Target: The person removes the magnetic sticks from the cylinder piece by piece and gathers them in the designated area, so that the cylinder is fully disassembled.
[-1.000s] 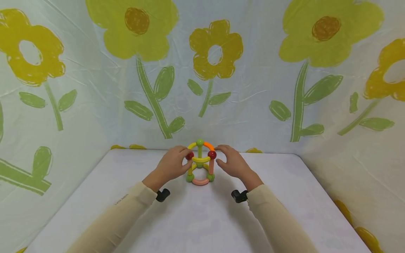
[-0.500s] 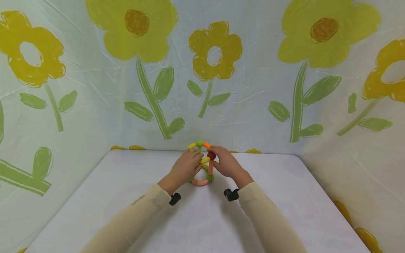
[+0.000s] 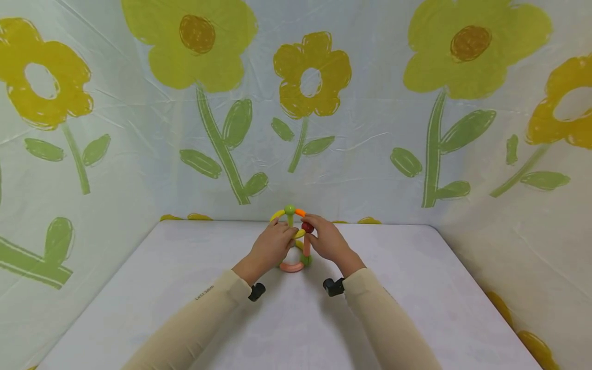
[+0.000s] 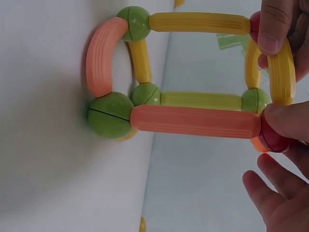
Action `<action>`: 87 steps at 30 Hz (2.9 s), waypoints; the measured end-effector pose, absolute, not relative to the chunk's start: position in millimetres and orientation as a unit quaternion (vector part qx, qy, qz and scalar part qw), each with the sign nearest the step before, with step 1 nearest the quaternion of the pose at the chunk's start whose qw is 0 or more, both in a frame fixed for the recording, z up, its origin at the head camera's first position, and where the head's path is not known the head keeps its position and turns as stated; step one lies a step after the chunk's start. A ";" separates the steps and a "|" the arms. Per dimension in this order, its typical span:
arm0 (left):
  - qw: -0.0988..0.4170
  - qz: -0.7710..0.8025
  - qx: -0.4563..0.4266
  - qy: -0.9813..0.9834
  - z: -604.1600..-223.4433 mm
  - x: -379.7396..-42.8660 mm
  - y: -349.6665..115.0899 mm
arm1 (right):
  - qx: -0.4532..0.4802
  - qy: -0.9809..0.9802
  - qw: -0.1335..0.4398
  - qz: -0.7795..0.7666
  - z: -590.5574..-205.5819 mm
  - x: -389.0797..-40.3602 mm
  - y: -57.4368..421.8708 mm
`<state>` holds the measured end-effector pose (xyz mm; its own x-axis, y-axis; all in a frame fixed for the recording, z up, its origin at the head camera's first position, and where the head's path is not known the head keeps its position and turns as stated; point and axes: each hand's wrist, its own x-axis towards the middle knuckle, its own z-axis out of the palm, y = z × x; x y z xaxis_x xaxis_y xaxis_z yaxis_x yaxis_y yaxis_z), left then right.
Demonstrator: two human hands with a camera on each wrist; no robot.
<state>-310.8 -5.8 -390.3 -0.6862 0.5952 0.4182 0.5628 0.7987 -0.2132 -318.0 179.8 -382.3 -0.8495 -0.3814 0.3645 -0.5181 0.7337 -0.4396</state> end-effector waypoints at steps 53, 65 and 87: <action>0.091 -0.414 -0.119 -0.898 -417.5 -325.0 -58.9 | 0.182 -0.896 0.177 0.364 -411.2 -321.3 166.9; 0.091 -0.449 -0.168 -0.873 -427.0 -323.5 -48.6 | 0.158 -0.893 0.186 0.379 -414.7 -320.2 160.8; 0.146 -0.516 -0.183 -0.824 -438.3 -274.8 -11.5 | 0.108 -0.870 0.102 0.470 -410.2 -338.4 171.3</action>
<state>-274.8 -11.5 -438.3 -0.8902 0.1513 0.4298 0.4527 0.4005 0.7967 -338.4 171.3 -410.2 -0.9559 -0.0909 0.2793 -0.2835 0.5349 -0.7959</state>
